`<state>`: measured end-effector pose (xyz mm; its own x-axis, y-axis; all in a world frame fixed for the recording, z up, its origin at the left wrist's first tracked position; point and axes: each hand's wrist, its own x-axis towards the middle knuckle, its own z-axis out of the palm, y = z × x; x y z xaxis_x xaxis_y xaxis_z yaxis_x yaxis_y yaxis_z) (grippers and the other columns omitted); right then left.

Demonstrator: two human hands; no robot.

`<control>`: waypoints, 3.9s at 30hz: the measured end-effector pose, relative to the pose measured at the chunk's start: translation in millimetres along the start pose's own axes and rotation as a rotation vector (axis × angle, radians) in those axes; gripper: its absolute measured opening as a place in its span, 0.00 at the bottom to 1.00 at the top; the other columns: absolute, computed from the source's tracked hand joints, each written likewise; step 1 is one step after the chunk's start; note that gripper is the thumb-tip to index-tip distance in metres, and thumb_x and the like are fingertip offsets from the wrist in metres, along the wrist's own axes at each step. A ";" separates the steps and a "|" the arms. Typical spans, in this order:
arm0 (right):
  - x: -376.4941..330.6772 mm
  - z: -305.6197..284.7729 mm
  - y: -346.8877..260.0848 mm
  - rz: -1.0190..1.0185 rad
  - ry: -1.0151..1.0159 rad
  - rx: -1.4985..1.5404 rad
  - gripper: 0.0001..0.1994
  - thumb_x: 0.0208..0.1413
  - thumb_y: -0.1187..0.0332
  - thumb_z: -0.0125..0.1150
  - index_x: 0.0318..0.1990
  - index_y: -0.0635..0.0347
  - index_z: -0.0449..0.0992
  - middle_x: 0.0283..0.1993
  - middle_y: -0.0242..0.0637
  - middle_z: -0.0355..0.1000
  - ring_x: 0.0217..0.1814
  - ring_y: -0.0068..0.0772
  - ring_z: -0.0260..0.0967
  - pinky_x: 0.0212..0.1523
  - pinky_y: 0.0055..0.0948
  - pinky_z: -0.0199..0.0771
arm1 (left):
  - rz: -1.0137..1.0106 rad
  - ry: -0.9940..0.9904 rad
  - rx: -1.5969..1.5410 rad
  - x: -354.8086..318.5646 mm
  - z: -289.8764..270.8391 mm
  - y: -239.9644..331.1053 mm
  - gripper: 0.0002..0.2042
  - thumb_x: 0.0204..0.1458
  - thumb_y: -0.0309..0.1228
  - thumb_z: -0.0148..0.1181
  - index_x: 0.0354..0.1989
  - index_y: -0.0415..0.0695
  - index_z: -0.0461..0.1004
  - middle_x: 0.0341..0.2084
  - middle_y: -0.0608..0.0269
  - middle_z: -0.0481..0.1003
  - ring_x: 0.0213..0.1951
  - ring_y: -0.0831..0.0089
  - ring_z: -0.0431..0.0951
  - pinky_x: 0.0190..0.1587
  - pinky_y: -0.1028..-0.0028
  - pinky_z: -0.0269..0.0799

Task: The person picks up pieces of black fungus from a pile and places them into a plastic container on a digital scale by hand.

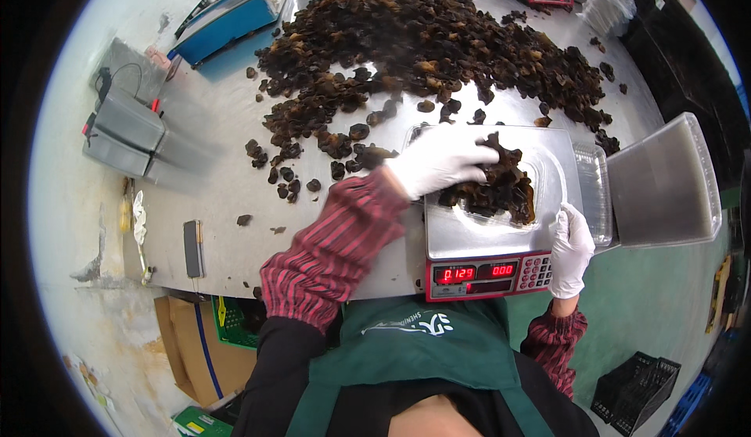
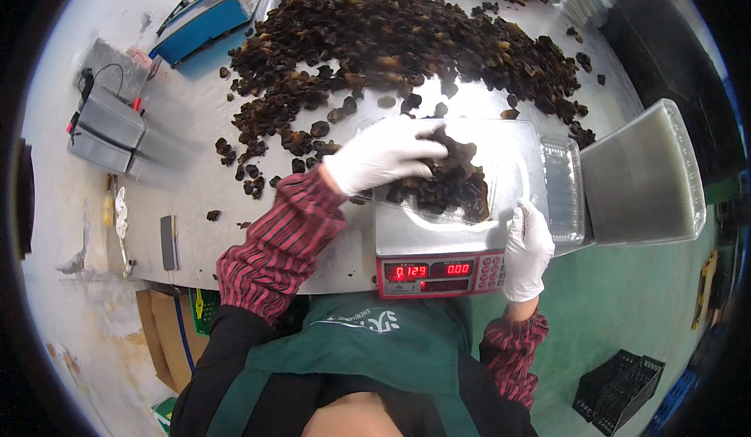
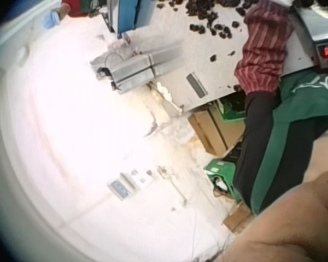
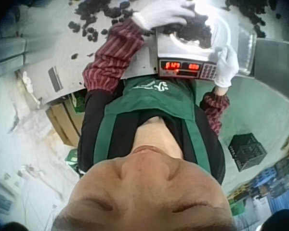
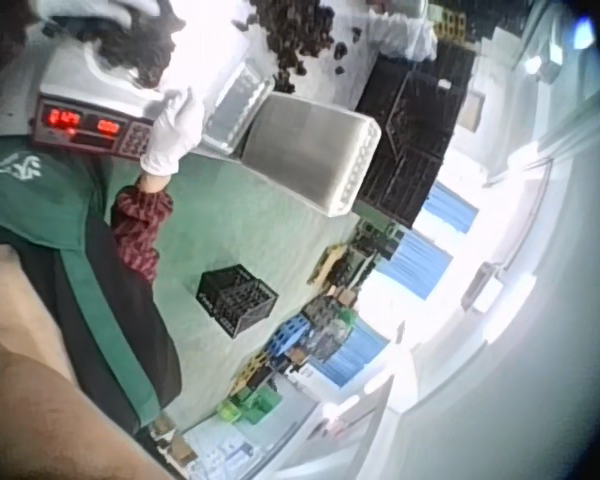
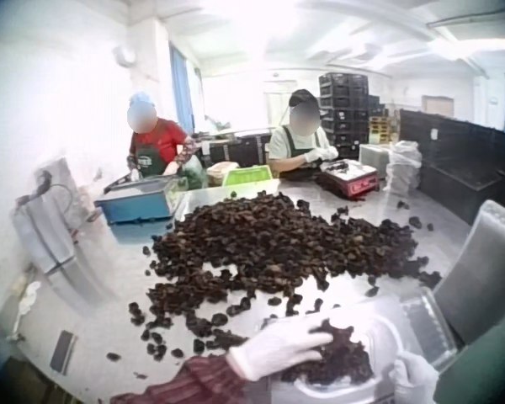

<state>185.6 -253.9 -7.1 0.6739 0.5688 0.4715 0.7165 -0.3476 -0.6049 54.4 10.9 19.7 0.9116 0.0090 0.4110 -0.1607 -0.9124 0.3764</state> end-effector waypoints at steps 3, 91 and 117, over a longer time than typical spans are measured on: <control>-2.1 0.5 3.4 -0.046 0.000 -0.044 0.09 0.61 0.74 0.56 0.46 0.67 0.76 0.38 0.41 0.77 0.37 0.29 0.73 0.42 0.26 0.73 | -0.027 -0.041 -0.023 4.3 6.9 14.5 0.17 0.47 0.41 0.65 0.43 0.45 0.80 0.49 0.53 0.71 0.51 0.57 0.70 0.54 0.63 0.66; -0.8 -6.1 28.0 0.303 0.100 0.044 0.10 0.62 0.69 0.57 0.31 0.66 0.73 0.23 0.31 0.66 0.25 0.19 0.57 0.28 0.25 0.64 | -0.904 0.526 -0.001 -235.1 23.1 19.3 0.08 0.51 0.21 0.59 0.39 0.40 0.78 0.31 0.58 0.76 0.35 0.64 0.77 0.40 0.71 0.72; -15.2 -6.9 13.5 0.233 0.051 0.019 0.11 0.63 0.68 0.56 0.31 0.66 0.74 0.21 0.32 0.64 0.24 0.18 0.54 0.28 0.24 0.62 | -1.036 -0.061 0.418 -236.2 -3.7 -21.5 0.05 0.47 0.28 0.62 0.33 0.47 0.79 0.41 0.63 0.74 0.46 0.62 0.71 0.48 0.65 0.67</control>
<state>186.3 -272.4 -18.0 0.8293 0.4361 0.3494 0.5373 -0.4504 -0.7131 -158.9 29.9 -82.4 0.5507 0.8346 0.0149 0.8162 -0.5421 0.1999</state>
